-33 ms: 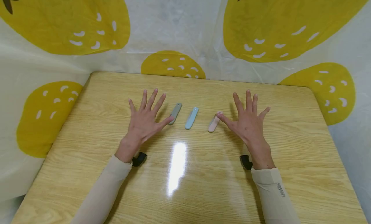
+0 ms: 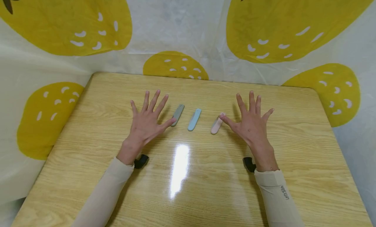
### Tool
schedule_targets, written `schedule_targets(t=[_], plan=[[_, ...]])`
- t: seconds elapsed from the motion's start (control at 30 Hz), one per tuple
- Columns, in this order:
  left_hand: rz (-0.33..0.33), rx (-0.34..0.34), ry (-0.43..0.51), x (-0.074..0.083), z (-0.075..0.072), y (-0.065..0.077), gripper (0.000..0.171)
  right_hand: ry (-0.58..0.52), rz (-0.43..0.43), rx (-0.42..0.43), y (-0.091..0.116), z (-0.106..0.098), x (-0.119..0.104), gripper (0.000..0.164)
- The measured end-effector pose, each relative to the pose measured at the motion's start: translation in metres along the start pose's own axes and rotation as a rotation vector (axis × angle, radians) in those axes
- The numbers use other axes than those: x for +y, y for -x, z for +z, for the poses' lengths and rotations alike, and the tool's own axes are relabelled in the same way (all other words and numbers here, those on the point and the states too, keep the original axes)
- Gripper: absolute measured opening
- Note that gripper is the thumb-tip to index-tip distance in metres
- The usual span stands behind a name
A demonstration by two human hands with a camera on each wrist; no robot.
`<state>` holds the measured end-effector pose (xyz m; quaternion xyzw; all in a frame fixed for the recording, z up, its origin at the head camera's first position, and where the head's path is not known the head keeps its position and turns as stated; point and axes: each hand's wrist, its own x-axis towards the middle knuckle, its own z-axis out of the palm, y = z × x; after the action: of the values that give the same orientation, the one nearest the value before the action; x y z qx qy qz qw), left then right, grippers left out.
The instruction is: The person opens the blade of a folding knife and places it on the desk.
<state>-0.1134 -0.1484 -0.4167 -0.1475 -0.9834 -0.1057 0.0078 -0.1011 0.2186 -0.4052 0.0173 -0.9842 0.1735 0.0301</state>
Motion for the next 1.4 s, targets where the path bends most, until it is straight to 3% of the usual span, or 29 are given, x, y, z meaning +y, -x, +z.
schedule_targets(t=[0.47,0.7,1.13,1.4], plan=[[-0.001,0.006,0.035,0.002,0.003,0.002,0.089,0.0,0.0,0.003,0.001,0.001,-0.001,0.102],[0.001,-0.04,0.053,0.005,0.005,0.002,0.083,-0.008,0.003,0.016,0.001,0.002,-0.003,0.1],[0.02,-0.072,0.25,0.016,0.005,-0.003,0.073,-0.098,-0.032,0.096,-0.004,0.002,-0.011,0.085],[0.0,-0.075,0.28,0.02,0.009,-0.007,0.065,-0.137,-0.032,0.085,-0.006,0.003,-0.013,0.08]])
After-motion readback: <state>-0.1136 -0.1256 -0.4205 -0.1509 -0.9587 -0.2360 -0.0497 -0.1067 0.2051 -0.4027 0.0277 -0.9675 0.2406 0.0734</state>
